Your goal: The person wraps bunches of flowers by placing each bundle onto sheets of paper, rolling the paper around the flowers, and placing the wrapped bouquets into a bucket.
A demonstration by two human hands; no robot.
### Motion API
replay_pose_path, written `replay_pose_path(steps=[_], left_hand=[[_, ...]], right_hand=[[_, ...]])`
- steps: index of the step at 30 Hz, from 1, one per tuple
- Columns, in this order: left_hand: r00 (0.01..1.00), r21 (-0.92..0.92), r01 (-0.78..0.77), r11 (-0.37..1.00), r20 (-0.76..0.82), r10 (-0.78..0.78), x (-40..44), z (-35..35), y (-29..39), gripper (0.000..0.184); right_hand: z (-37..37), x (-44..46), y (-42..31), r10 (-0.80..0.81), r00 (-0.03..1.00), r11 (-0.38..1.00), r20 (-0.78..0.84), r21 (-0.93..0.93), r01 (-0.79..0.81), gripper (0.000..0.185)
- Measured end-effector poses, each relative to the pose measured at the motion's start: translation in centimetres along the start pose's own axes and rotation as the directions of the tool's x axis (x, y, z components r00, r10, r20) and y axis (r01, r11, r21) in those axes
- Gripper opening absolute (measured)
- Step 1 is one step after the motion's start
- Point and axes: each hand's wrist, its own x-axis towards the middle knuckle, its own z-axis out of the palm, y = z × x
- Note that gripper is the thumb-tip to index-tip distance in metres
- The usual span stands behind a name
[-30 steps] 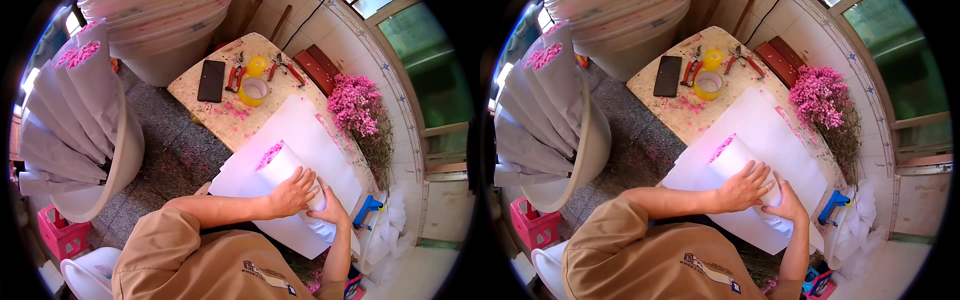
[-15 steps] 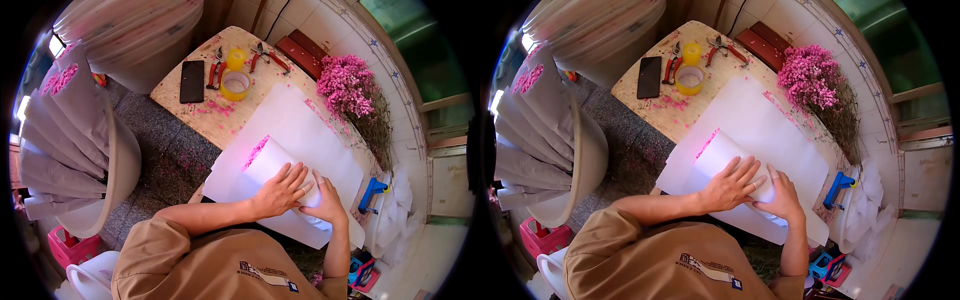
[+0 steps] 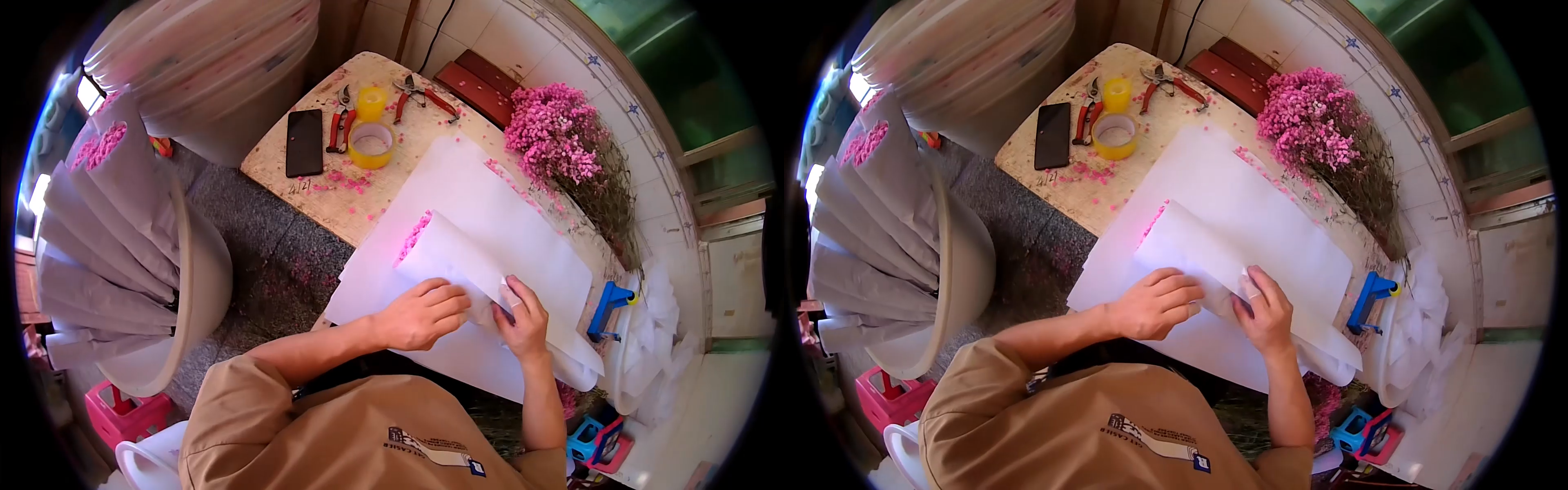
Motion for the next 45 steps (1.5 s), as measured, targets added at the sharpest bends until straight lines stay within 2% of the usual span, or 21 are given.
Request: replay_pose_path(steps=[2, 4, 5, 9, 11, 21, 23, 24, 26, 27, 31, 32, 33, 34, 36, 37, 38, 40, 41, 43, 45], left_hand=[[0.998, 0.013, 0.036, 0.999, 0.056, -0.037, -1.1, 0.0, 0.2, 0.035], [0.990, 0.215, 0.123, 0.969, 0.047, -0.136, -0.4, -0.6, -0.1, 0.039], [0.982, 0.299, 0.108, 0.948, 0.118, -0.149, 0.2, -1.0, -0.3, 0.046], [0.953, 0.334, 0.151, 0.931, 0.202, -0.227, 2.0, -0.1, -0.5, 0.057], [0.918, 0.438, 0.121, 0.891, 0.292, -0.268, 2.4, 0.5, -0.6, 0.066], [0.921, 0.393, 0.152, 0.907, 0.276, -0.274, 1.7, 1.0, -1.3, 0.064], [0.956, 0.074, 0.207, 0.976, 0.195, -0.218, 1.1, 0.5, -1.7, 0.053], [0.957, 0.074, 0.210, 0.975, 0.187, -0.220, 0.3, 0.4, -1.5, 0.053], [1.000, -0.152, -0.008, 0.988, 0.020, 0.011, -1.4, 0.4, -0.3, 0.035], [0.996, -0.210, -0.029, 0.977, 0.077, 0.046, -0.6, -0.7, 1.4, 0.047], [0.997, -0.064, 0.054, 0.997, 0.059, -0.050, 5.2, -1.3, 2.8, 0.063], [0.976, 0.083, 0.115, 0.990, 0.177, -0.128, 6.1, -1.1, 2.2, 0.072], [0.936, 0.233, 0.155, 0.960, 0.276, -0.218, 6.7, -1.0, 1.8, 0.082], [0.939, 0.235, 0.150, 0.960, 0.271, -0.213, 6.7, -0.5, 1.3, 0.082], [0.872, 0.396, 0.086, 0.914, 0.414, -0.261, 6.3, 1.1, 0.0, 0.097], [0.851, 0.358, 0.106, 0.928, 0.449, -0.271, 6.6, 0.6, 0.2, 0.101], [0.846, 0.357, 0.097, 0.929, 0.462, -0.266, 6.4, 0.7, 0.2, 0.101], [0.889, 0.417, 0.071, 0.906, 0.386, -0.247, 6.1, 1.2, 0.2, 0.105], [0.887, 0.419, 0.062, 0.906, 0.393, -0.243, 6.1, 1.2, 0.3, 0.105], [0.900, 0.423, 0.055, 0.904, 0.372, -0.229, 6.0, 1.0, 0.3, 0.104], [0.890, 0.430, 0.039, 0.902, 0.395, -0.227, 6.2, 0.6, 0.5, 0.098]], right_hand=[[0.4, -0.1, -0.1, -0.089, 0.995, 0.994, -0.041, -0.064, 0.086, 0.036], [0.5, 0.3, -0.5, -0.087, 0.996, 0.994, -0.035, -0.073, 0.084, 0.034], [0.5, 0.6, -0.6, -0.088, 0.996, 0.992, -0.028, -0.092, 0.085, 0.033], [0.4, 0.6, -0.2, -0.147, 0.989, 0.986, 0.005, -0.080, 0.146, 0.034], [0.2, 0.5, -0.5, -0.173, 0.985, 0.982, 0.004, -0.081, 0.172, 0.034], [1.0, 0.0, -0.9, -0.192, 0.981, 0.979, 0.003, -0.075, 0.191, 0.035], [0.4, 0.2, -1.5, -0.145, 0.984, 0.987, 0.101, -0.050, 0.151, 0.034], [0.1, 0.4, -1.9, -0.151, 0.983, 0.986, 0.106, -0.052, 0.158, 0.034], [-0.4, 0.5, -2.6, -0.110, 0.986, 0.993, 0.124, -0.035, 0.115, 0.032], [-0.4, 0.2, -2.7, -0.104, 0.986, 0.993, 0.128, -0.033, 0.109, 0.032], [-0.3, 0.2, -3.0, -0.107, 0.984, 0.992, 0.140, -0.048, 0.114, 0.028], [-0.6, 0.3, -3.1, -0.110, 0.982, 0.992, 0.155, -0.047, 0.118, 0.025], [-1.1, 0.4, -3.1, -0.053, 0.970, 0.997, 0.237, -0.049, 0.066, 0.027], [-1.4, 0.4, -2.9, -0.055, 0.971, 0.996, 0.234, -0.056, 0.070, 0.027], [-1.8, 0.5, -2.1, -0.017, 0.976, 0.996, 0.219, 0.087, -0.002, 0.030], [-2.4, 0.0, -0.7, 0.027, 0.959, 0.979, 0.280, 0.187, -0.082, 0.034], [-3.2, -0.4, 0.2, 0.038, 0.961, 0.977, 0.274, 0.192, -0.093, 0.034], [-4.8, -0.8, 1.7, 0.308, 0.934, 0.913, 0.180, 0.219, -0.343, 0.045], [-5.4, -1.5, 2.8, 0.312, 0.934, 0.911, 0.173, 0.224, -0.346, 0.045], [-6.6, -3.8, 4.5, 0.448, 0.883, 0.890, 0.138, 0.030, -0.456, 0.066], [-6.5, -7.5, 5.7, 0.445, 0.874, 0.894, 0.193, -0.037, -0.447, 0.074]])
